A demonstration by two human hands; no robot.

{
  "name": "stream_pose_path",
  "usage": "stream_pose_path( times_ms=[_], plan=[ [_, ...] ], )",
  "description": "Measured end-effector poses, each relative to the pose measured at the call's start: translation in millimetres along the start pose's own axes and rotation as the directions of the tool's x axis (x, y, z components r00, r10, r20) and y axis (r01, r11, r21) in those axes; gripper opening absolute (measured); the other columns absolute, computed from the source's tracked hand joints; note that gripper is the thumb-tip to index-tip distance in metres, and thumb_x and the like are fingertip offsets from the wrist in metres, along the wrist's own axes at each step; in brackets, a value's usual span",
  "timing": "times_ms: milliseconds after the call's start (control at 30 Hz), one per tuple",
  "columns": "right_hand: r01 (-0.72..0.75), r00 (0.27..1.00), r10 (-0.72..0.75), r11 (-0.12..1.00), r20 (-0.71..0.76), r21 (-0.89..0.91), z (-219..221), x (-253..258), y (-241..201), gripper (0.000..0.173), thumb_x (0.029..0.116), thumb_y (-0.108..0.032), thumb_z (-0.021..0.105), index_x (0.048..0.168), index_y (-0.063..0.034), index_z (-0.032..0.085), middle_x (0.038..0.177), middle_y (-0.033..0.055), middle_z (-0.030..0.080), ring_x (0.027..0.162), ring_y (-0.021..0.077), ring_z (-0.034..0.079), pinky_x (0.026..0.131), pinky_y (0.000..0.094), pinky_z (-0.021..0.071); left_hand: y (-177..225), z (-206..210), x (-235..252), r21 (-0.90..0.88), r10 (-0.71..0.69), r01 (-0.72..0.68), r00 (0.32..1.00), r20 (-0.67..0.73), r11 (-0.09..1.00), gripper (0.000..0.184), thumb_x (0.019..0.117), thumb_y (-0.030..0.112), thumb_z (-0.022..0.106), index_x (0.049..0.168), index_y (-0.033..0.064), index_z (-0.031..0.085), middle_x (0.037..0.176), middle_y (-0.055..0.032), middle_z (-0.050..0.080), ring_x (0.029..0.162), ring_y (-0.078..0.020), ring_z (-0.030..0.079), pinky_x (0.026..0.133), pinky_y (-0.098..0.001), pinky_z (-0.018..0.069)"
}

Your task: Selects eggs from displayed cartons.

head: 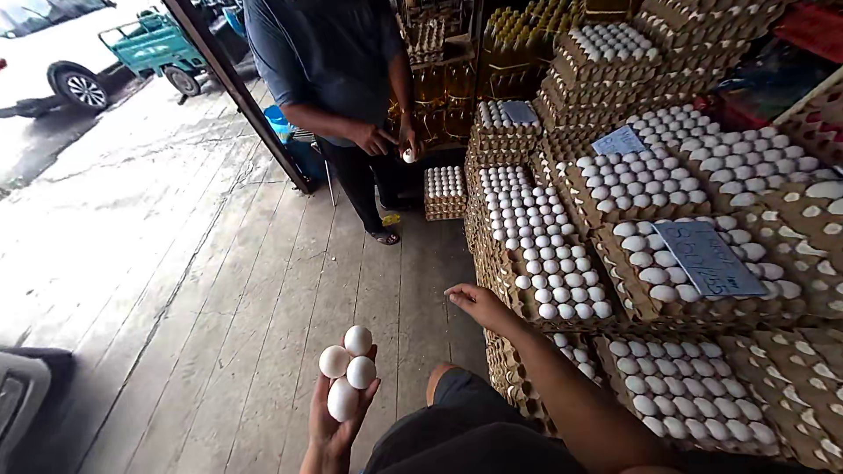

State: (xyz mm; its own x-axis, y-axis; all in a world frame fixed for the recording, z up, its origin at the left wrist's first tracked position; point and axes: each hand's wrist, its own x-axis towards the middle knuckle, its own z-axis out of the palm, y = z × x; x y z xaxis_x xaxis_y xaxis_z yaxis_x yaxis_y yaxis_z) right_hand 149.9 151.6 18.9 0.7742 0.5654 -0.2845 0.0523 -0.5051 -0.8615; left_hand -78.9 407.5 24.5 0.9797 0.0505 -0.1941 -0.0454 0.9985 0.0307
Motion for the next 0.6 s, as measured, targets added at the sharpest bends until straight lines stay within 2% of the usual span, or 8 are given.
stream_pose_path(
  times_ms=[67, 200, 333, 467, 600],
  plan=[
    [0.002, 1.000, -0.002, 1.000, -0.011, -0.019, -7.5, 29.0, -4.0, 0.035, 0.1089, -0.029, 0.053, 0.133, -0.0064, 0.065, 0.110, 0.0129, 0.070, 0.090, 0.0154, 0.063, 0.087, 0.0336, 0.0511, 12.4, -0.1, 26.2, -0.004, -0.019, 0.019, 1.000, -0.001, 1.000, 0.057, 0.0996, 0.041, 0.059, 0.145, 0.0078, 0.052, 0.141, -0.0290, 0.056, 0.122, -0.0439, 0.064, 0.082, -0.0502, 0.0626],
    [-0.008, 1.000, 0.007, 1.000, -0.023, -0.014, -32.8, 97.8, -8.4, 0.035, 0.1089, -0.028, 0.054, 0.134, -0.0057, 0.064, 0.109, 0.0129, 0.070, 0.089, 0.0147, 0.063, 0.087, 0.0328, 0.0515, 36.5, 5.5, 89.8, -0.023, -0.050, 0.050, 0.999, 0.008, 0.998, 0.058, 0.0985, 0.041, 0.061, 0.145, 0.0067, 0.053, 0.141, -0.0293, 0.056, 0.122, -0.0438, 0.063, 0.084, -0.0506, 0.0623],
    [-0.018, 1.000, 0.016, 0.998, -0.019, -0.060, -66.6, 175.4, -1.7, 0.035, 0.1087, -0.028, 0.054, 0.133, -0.0058, 0.064, 0.100, 0.0105, 0.068, 0.079, 0.0132, 0.058, 0.079, 0.0320, 0.0500, 56.4, 20.4, 167.4, -0.009, -0.074, 0.074, 0.997, 0.020, 0.997, 0.061, 0.0967, 0.043, 0.063, 0.144, 0.0059, 0.054, 0.141, -0.0282, 0.057, 0.120, -0.0423, 0.065, 0.082, -0.0487, 0.0628],
    [-0.076, 0.996, 0.080, 0.993, 0.037, -0.088, -110.5, 240.5, -5.3, 0.035, 0.1094, -0.028, 0.053, 0.135, -0.0064, 0.064, 0.107, 0.0137, 0.070, 0.085, 0.0165, 0.063, 0.084, 0.0352, 0.0523, 71.4, 42.7, 248.8, 0.014, -0.113, 0.112, 0.993, 0.026, 0.994, 0.066, 0.0928, 0.044, 0.068, 0.147, 0.0084, 0.052, 0.142, -0.0260, 0.057, 0.122, -0.0412, 0.064, 0.082, -0.0498, 0.0627],
    [-0.068, 0.993, 0.081, 0.988, 0.087, -0.141, -144.5, 292.8, -2.5, 0.034, 0.1081, -0.029, 0.056, 0.133, -0.0084, 0.065, 0.092, 0.0083, 0.066, 0.073, 0.0131, 0.055, 0.073, 0.0325, 0.0496, 77.0, 65.8, 327.8, 0.075, -0.141, 0.136, 0.987, 0.076, 0.988, 0.069, 0.0917, 0.048, 0.069, 0.149, 0.0122, 0.051, 0.144, -0.0229, 0.056, 0.122, -0.0396, 0.064, 0.081, -0.0504, 0.0628]
  ],
)
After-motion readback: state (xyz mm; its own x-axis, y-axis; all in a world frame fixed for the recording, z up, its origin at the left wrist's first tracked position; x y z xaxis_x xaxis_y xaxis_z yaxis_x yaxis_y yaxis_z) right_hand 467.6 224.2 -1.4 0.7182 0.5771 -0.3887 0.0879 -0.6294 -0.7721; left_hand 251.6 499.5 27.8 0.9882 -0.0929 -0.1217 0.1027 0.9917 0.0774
